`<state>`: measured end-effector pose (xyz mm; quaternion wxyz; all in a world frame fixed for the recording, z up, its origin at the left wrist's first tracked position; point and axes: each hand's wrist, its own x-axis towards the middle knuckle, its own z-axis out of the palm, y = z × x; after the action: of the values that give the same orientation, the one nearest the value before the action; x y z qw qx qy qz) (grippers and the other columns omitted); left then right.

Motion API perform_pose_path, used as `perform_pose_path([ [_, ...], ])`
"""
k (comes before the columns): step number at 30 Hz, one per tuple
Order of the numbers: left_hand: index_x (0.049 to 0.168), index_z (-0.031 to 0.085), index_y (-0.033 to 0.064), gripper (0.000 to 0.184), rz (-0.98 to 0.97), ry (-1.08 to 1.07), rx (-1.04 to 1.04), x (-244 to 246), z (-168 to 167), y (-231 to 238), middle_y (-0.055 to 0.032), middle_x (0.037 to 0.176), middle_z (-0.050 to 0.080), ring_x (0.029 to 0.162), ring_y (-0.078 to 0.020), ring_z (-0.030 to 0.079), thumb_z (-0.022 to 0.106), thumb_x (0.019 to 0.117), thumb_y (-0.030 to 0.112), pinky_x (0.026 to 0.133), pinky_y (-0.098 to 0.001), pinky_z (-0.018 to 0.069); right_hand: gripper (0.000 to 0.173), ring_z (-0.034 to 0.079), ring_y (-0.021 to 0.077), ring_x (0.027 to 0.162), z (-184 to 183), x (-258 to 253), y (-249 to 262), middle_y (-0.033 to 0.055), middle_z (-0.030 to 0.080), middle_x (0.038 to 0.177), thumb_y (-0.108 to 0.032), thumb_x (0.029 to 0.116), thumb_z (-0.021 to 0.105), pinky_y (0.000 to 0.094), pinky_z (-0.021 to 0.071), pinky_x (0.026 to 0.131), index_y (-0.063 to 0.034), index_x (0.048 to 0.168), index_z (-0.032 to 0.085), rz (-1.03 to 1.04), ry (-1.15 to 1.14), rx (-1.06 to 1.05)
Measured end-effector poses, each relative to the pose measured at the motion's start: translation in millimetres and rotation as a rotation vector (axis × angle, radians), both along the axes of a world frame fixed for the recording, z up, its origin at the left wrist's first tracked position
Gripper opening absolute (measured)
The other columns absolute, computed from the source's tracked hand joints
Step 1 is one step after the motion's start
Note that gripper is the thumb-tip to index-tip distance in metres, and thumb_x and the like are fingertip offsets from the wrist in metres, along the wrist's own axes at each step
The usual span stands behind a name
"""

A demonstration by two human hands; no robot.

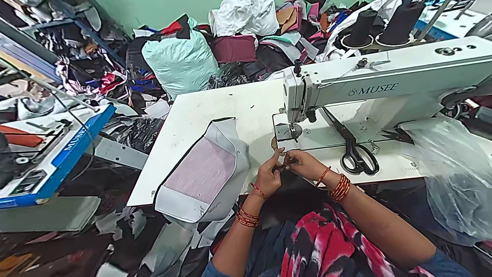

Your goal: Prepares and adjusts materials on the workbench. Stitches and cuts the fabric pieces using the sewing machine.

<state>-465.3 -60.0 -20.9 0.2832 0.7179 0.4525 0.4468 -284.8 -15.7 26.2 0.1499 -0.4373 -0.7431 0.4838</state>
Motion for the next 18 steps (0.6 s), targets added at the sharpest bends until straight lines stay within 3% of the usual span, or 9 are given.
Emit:
perform_pose_path([
  [9, 0.14, 0.054, -0.0127, 0.057, 0.022, 0.012, 0.01, 0.8, 0.3, 1.6, -0.0132, 0.082, 0.069, 0.074, -0.0127, 0.063, 0.054, 0.083, -0.009, 0.078, -0.0274, 0.0546, 0.015, 0.064, 0.0203, 0.096, 1.8, -0.7, -1.4, 0.0159, 0.067, 0.108, -0.005, 0.0983, 0.061, 0.0378, 0.0507, 0.09, 0.0054, 0.108, 0.066, -0.026, 0.043, 0.034],
  [14, 0.142, 0.051, -0.0123, 0.06, -0.018, 0.029, 0.008, -1.0, -0.4, 2.8, -0.0162, 0.091, 0.07, 0.082, -0.0174, 0.067, 0.054, 0.082, -0.007, 0.084, -0.0308, 0.0556, 0.014, 0.061, 0.0136, 0.081, -0.8, 1.0, 0.7, 0.0122, 0.066, 0.103, -0.006, 0.1001, 0.059, 0.0325, 0.0518, 0.079, 0.0032, 0.109, 0.064, -0.06, 0.055, 0.018],
  [18, 0.143, 0.05, -0.013, 0.061, 0.01, 0.055, 0.007, 0.2, 1.1, 1.0, -0.0144, 0.086, 0.07, 0.078, -0.0169, 0.065, 0.057, 0.0823, -0.007, 0.081, -0.0304, 0.0556, 0.013, 0.06, 0.0118, 0.08, 0.1, 1.0, -1.1, 0.0113, 0.065, 0.102, -0.006, 0.0999, 0.06, 0.0299, 0.0509, 0.077, 0.0031, 0.109, 0.063, -0.059, 0.061, -0.011],
])
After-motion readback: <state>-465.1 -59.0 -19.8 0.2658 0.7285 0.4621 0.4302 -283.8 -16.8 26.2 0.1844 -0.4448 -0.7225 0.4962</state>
